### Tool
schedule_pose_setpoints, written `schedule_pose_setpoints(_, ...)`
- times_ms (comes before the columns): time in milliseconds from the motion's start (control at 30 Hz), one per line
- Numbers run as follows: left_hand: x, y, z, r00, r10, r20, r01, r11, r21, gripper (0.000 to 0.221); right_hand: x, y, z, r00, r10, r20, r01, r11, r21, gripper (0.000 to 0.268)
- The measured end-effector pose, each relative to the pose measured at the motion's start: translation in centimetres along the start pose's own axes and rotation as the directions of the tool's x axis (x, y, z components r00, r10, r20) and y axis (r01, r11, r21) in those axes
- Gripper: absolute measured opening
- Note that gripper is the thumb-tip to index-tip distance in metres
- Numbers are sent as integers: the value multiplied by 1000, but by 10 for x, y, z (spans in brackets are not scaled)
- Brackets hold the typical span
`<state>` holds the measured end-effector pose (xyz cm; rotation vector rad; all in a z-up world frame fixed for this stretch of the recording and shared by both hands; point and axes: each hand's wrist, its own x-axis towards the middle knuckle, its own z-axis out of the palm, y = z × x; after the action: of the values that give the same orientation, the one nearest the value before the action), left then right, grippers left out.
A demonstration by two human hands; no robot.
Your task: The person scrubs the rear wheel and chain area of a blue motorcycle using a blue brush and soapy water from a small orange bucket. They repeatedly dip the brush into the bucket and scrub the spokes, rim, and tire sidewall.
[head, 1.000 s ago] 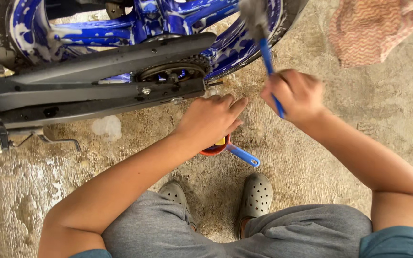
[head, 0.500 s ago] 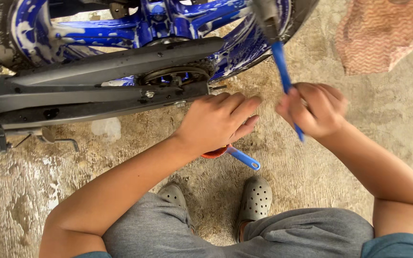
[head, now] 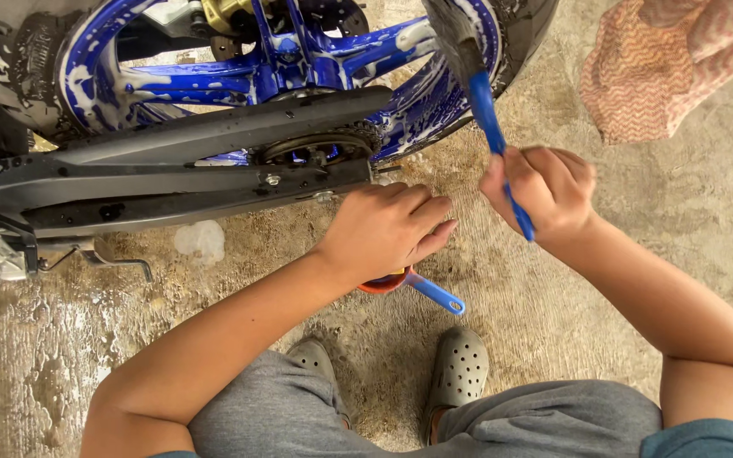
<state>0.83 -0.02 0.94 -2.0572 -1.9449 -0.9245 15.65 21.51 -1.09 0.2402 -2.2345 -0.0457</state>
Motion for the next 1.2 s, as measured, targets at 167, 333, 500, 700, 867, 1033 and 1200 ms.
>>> schedule_pose_setpoints(167,-2,1,0,998,-23,56,22,1000,21,24,27,-23,18,994,23,106,-57,943,328,17)
schedule_pose_setpoints(333,-2,1,-3,1000,-4,0,4,1000,21,21,28,-4,14,992,107,67,-120,964,236,25)
schedule_pose_setpoints(500,-3,-3,-3,1000,3,14,-3,1000,10,20,43,2,11,950,288,119,-309,920,243,10)
schedule_pose_setpoints(700,1,-1,0,999,8,48,-8,1000,-12,19,52,-1,23,957,181,226,-263,871,415,12)
schedule_pose_setpoints(867,-5,-6,-3,1000,-5,2,6,999,-49,19,44,8,-2,948,257,185,-292,936,198,13)
schedule_pose_setpoints(1033,0,-5,5,999,-10,36,11,1000,-18,19,54,14,24,938,283,203,-344,841,418,18)
schedule_pose_setpoints(1200,-1,-7,3,1000,-10,15,11,998,-63,19,61,21,28,936,310,170,-353,847,399,16)
